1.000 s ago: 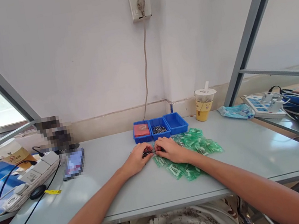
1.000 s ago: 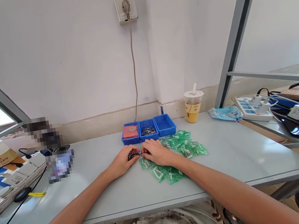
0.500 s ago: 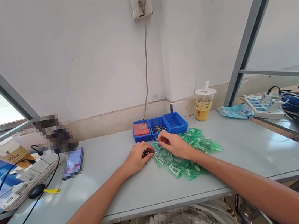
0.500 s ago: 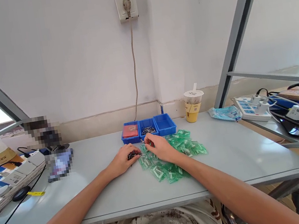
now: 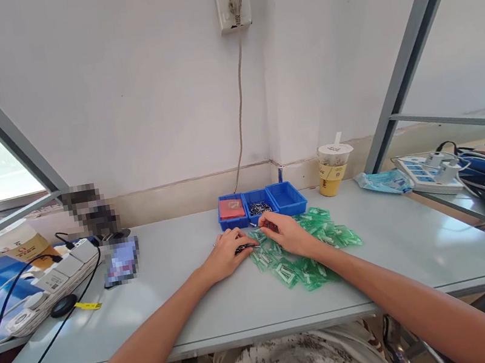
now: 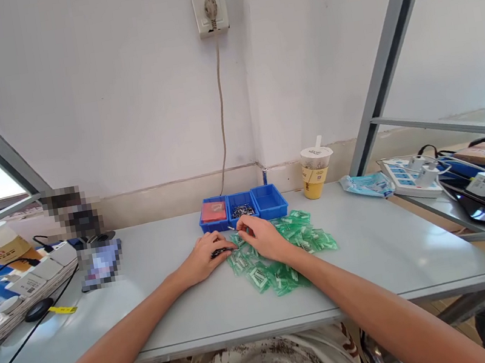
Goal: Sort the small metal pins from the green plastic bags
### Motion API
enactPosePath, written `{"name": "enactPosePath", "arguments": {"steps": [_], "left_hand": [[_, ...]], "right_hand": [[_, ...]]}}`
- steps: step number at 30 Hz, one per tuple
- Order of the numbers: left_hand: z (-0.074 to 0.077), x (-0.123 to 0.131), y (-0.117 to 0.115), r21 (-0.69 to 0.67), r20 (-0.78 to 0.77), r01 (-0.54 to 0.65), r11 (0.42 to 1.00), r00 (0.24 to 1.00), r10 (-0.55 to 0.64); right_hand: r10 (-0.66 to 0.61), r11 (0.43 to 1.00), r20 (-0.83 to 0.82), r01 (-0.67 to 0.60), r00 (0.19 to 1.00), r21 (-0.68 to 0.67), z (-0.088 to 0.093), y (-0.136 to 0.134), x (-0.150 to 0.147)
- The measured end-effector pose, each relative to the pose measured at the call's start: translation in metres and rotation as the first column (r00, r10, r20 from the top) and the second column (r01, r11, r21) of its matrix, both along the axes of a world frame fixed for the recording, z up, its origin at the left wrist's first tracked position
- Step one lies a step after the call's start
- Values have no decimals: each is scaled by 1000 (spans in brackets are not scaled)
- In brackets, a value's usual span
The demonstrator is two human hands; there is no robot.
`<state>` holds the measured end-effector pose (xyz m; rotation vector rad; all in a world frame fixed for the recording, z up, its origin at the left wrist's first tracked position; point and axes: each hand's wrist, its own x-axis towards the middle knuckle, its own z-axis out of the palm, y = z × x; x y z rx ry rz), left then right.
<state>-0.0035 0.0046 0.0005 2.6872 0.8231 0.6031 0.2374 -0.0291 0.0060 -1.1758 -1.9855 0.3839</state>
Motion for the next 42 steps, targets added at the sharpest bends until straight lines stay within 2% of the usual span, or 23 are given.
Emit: {"name": "enactPosePath", "arguments": {"steps": [5,10,14,17,22,27,31,36,42], "left_hand": [[1,0,1,-17,34,7,1000,999,-7],[-3,-1,5,-12,66,-2,1000,998,3],[-5,-2,6,4,67,-17,1000,998,17],[-6,-2,6,18,74,-46,999,996,44],[-6,-3,6,33,68,-84,996,994,82],[-2,-5,3,59,30,-104,993,994,102],[2,-10,1,118,-10,-113,987,993,115],[1,-16,-1,225,-40,-169,960,982,182],[-4,-16,-1,180,-68,-184,966,978,199]], "right_hand": [[-16,1000,-26,16,1000,-13,1,-2,2],[-37,996,-203,19,978,-89,3,-1,4],[-10,972,-438,-94,899,-214,5,2,6],[-13,947,-537,-163,843,-278,8,2,6],[-70,935,-578,-148,813,-321,8,1,5],[-86,945,-509,-91,856,-313,3,5,7],[-104,907,-528,-137,843,-398,6,2,9],[-180,838,-590,-192,787,-511,13,-2,9],[-293,839,-660,-145,692,-524,11,1,12]]}}
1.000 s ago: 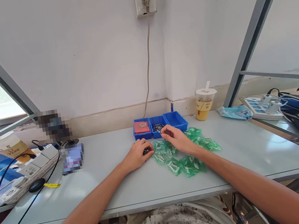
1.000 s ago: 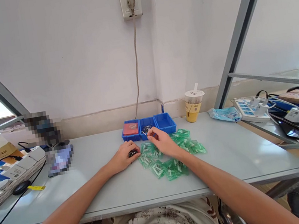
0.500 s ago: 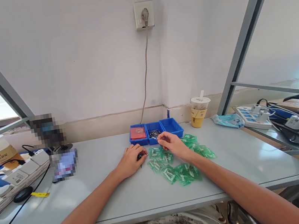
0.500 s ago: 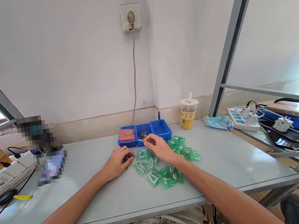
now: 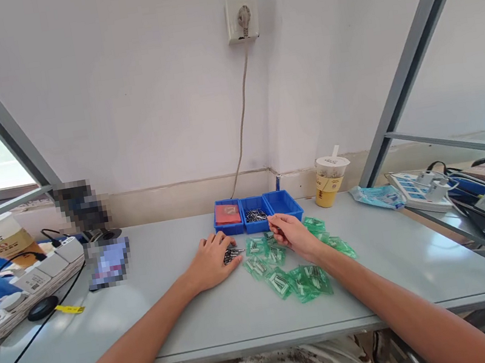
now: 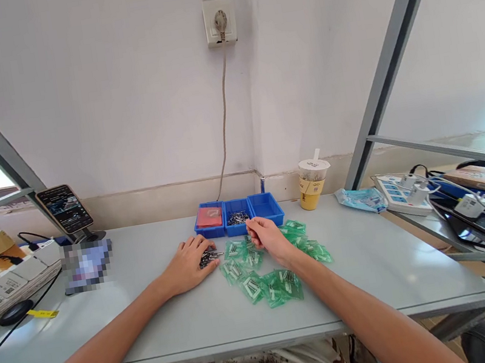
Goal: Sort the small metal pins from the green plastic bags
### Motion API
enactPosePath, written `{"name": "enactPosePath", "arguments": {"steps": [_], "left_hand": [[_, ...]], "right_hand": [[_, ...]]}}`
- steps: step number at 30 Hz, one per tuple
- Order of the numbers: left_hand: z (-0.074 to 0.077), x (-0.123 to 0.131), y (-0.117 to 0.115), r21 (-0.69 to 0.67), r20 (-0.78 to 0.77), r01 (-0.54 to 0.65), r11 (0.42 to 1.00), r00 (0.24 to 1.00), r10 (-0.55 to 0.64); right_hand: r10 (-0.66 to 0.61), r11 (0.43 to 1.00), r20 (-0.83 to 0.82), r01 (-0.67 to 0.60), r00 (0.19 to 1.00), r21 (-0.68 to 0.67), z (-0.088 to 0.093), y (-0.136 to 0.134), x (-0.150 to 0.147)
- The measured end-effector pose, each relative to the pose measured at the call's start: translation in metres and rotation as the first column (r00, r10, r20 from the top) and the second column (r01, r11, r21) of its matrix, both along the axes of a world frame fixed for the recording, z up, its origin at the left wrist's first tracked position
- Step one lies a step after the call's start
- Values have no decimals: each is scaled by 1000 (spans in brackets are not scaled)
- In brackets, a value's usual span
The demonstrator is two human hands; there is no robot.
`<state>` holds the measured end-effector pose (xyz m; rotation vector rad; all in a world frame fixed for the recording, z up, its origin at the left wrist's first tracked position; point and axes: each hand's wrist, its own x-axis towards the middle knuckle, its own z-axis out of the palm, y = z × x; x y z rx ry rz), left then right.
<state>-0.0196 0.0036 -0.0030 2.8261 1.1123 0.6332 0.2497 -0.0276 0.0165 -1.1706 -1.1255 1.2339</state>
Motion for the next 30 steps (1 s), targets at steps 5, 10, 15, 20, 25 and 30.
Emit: {"name": "enactPosePath", "arguments": {"steps": [5,10,15,20,25,30], "left_hand": [[-3,2,2,-73,27,26,997,999,-24],[-2,5,4,-112,77,70,991,995,-61],[0,9,4,-121,112,116,986,988,-103],[0,11,6,-153,130,130,980,985,-110],[-1,12,7,-173,144,149,974,982,-124],[-1,12,7,-179,151,157,971,980,-131]], "right_hand": [[-82,995,-33,84,996,56,-3,4,4],[-64,979,135,36,989,202,-3,5,2],[-109,860,694,-282,712,425,-13,0,-4],[-90,795,883,-501,461,342,-21,-2,-12],[-106,809,912,-499,396,310,-18,-2,-16],[-124,830,935,-483,331,281,-15,-5,-19]]}}
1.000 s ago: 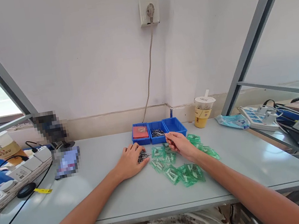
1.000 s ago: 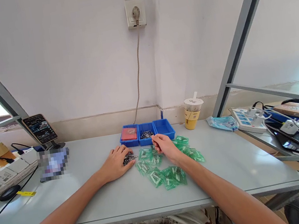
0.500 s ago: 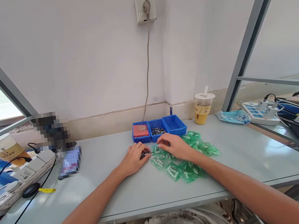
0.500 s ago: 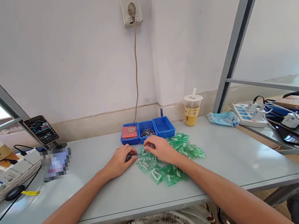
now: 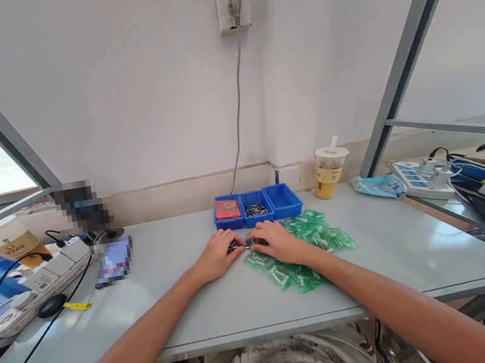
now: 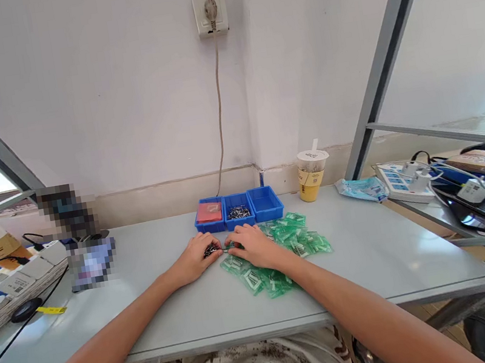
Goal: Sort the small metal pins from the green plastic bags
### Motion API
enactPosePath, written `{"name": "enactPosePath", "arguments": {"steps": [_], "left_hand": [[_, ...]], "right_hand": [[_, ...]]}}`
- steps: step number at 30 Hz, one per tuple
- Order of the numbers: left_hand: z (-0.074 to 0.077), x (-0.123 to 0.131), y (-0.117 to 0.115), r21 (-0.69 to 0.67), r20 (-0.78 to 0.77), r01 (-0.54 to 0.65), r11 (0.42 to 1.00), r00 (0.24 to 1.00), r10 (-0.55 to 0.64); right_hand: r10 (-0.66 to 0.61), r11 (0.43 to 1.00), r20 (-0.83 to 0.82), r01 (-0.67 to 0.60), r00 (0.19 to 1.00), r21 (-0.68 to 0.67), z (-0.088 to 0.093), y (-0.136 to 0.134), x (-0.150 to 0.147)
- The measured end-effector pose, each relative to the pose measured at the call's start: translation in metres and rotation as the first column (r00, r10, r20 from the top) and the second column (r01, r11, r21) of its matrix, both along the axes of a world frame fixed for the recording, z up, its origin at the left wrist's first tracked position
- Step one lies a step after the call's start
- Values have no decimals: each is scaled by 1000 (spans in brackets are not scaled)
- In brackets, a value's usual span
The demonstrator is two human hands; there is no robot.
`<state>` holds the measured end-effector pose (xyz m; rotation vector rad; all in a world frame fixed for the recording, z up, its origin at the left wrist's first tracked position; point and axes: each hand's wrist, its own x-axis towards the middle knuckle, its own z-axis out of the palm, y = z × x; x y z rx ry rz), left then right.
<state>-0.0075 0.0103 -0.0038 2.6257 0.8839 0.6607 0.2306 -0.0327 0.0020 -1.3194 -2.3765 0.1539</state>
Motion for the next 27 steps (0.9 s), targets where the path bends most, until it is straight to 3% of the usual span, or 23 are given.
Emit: {"name": "enactPosePath", "arguments": {"steps": [4,11,19,23,27], "left_hand": [[-2,0,0,7,8,4,1000,1000,-4],[-1,0,-1,-23,13,8,1000,1000,-8],[1,0,-2,-30,35,33,999,999,-32],[0,0,-1,-14,25,26,1000,999,-25],[-2,0,0,28,6,25,999,1000,-25]], "right_hand": [[-66,996,53,63,996,57,3,-1,1],[40,998,30,-42,999,46,0,-1,-2],[19,998,-20,-18,1000,56,-1,0,-6],[-9,999,-88,12,996,36,1,0,-5],[35,999,-241,-35,970,5,3,1,-5]]}}
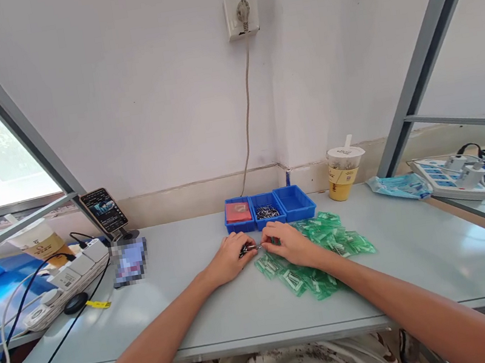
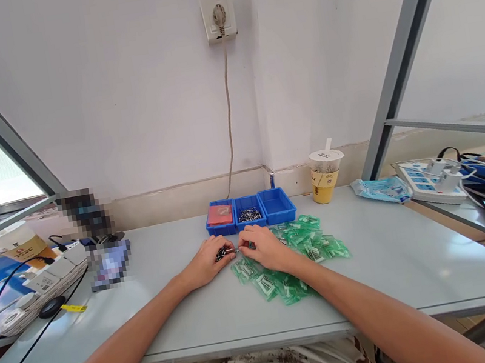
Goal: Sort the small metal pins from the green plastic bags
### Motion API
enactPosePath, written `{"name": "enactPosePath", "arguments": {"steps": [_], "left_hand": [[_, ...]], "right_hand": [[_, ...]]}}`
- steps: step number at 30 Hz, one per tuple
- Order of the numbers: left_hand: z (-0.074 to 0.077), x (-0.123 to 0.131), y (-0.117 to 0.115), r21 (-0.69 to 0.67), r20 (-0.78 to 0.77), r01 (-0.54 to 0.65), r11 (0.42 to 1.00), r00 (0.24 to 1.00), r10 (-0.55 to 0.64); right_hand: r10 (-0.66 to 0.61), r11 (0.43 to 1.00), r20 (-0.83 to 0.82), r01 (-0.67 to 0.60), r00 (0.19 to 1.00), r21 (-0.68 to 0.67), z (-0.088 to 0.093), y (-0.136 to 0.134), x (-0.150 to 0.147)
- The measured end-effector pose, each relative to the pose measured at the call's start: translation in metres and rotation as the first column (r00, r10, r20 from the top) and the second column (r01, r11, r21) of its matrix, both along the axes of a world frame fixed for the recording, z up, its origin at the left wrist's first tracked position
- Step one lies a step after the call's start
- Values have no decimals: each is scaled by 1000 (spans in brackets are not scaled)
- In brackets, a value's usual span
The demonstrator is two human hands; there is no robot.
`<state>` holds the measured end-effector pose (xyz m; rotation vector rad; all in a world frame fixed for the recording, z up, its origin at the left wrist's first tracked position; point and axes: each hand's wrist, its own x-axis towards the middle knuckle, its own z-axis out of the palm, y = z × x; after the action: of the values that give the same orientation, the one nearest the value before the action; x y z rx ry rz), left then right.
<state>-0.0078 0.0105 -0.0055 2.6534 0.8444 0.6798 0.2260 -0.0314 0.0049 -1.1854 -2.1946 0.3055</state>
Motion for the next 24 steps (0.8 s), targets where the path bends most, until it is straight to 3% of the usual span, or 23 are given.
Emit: {"name": "enactPosePath", "arguments": {"steps": [8,15,24], "left_hand": [[3,1,-1,27,-12,-9,1000,1000,10],[4,1,-2,15,40,-36,999,999,35],[1,1,0,-30,87,-70,997,994,72]], "right_hand": [[4,999,-223,-14,975,-43,4,-2,0],[-178,980,-462,114,869,-162,3,3,7],[-257,960,-617,126,744,-248,5,10,12]]}}
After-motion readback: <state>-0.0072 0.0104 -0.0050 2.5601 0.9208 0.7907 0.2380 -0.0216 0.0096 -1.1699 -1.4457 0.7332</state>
